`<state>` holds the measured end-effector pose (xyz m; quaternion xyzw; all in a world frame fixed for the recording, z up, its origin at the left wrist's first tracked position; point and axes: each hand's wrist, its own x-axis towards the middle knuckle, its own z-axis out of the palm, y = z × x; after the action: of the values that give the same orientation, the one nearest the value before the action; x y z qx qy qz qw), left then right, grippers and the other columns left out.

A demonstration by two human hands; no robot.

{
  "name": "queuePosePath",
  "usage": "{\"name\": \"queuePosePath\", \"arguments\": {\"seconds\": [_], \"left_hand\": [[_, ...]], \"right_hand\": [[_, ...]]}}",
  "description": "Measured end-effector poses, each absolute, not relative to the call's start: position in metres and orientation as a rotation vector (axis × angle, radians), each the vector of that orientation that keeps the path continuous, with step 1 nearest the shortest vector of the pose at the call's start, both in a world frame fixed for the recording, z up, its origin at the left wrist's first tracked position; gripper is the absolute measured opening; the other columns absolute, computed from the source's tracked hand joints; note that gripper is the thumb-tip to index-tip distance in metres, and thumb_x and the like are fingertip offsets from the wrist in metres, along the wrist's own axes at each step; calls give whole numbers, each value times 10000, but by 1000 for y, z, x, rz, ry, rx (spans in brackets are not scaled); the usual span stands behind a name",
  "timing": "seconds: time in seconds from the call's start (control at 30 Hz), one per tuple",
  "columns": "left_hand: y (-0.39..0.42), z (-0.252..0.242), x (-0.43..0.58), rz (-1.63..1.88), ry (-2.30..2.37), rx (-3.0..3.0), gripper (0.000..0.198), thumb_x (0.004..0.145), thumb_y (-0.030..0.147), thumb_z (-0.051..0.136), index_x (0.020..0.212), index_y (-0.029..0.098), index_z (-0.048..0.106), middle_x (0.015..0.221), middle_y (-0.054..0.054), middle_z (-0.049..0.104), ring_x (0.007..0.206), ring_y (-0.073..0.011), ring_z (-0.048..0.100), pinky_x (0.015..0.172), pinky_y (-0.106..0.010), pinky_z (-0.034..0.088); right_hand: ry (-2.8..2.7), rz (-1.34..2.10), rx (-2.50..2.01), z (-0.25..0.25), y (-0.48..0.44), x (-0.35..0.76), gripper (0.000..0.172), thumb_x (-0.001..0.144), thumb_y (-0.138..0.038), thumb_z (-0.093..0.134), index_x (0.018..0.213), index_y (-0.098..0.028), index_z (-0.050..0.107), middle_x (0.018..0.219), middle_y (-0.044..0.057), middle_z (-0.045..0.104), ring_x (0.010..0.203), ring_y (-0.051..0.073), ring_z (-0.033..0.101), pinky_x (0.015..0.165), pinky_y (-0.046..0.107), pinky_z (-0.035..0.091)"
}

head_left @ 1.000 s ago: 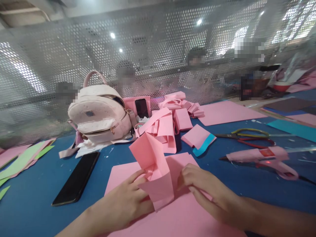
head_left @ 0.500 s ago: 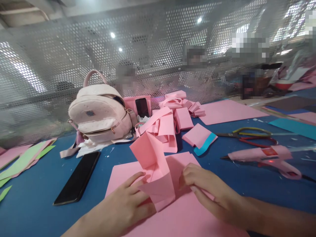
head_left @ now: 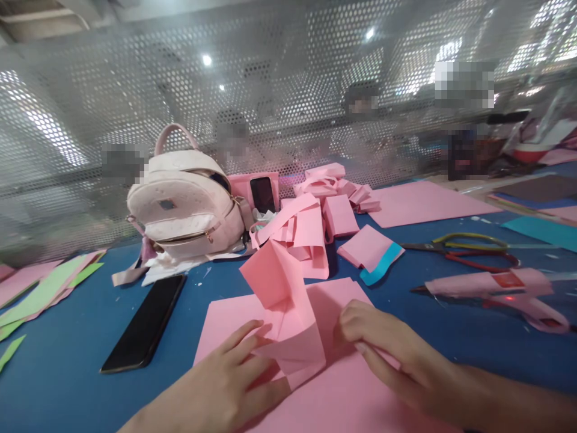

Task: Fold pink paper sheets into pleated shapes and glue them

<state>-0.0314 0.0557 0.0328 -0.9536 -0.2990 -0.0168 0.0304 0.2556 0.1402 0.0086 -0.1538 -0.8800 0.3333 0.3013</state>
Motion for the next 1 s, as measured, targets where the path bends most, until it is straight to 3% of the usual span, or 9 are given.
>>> {"name": "queuePosePath", "arguments": {"seconds": [0.13, 0.4, 0.63, 0.8, 0.9, 1.0], "left_hand": [[57, 34, -33, -81, -902, -2944, 307, 991, 95, 443, 1246, 153, 604, 966, -54, 704, 893, -201, 646, 1192, -557, 262], [59, 30, -34, -110, -954, -2924, 356, 939, 83, 440, 1225, 201, 616, 877, -36, 667, 845, -213, 605, 1192, -546, 247], [75, 36, -22, -236, -913, -2988, 227, 963, 126, 482, 988, 238, 678, 1015, -41, 698, 1036, -232, 594, 1173, -501, 275], [78, 39, -12, -235, -920, -3029, 212, 891, 86, 528, 761, 211, 639, 880, -40, 714, 1064, -257, 604, 1108, -454, 361], [76, 39, -9, -220, -953, -3043, 247, 867, 33, 505, 860, 215, 672, 941, -40, 728, 1037, -239, 629, 1108, -453, 357], [73, 40, -6, -163, -1018, -3069, 383, 858, -6, 481, 1087, 236, 669, 1134, -55, 712, 1120, -234, 612, 1105, -437, 356]], "right_hand": [[-2346, 912, -410, 9, 141, 255, 250, 957, -54, 355, 1036, -243, 497, 937, 34, 576, 848, 183, 511, 737, 323, 445], [-2349, 951, -447, 8, 139, 257, 230, 950, -72, 374, 1010, -236, 523, 925, 44, 576, 846, 194, 518, 746, 336, 445], [-2357, 957, -471, 5, 139, 259, 290, 930, -56, 377, 1036, -245, 569, 963, 32, 616, 884, 189, 556, 781, 332, 448], [-2337, 934, -387, 8, 139, 261, 281, 916, -58, 397, 1042, -242, 568, 946, 31, 621, 871, 187, 550, 762, 320, 442], [-2323, 902, -350, 8, 139, 262, 288, 903, -46, 403, 1043, -234, 572, 936, 37, 621, 862, 187, 544, 749, 317, 438], [-2329, 861, -320, 7, 138, 262, 303, 889, -34, 409, 1051, -226, 579, 936, 46, 622, 865, 190, 544, 742, 315, 436]]}}
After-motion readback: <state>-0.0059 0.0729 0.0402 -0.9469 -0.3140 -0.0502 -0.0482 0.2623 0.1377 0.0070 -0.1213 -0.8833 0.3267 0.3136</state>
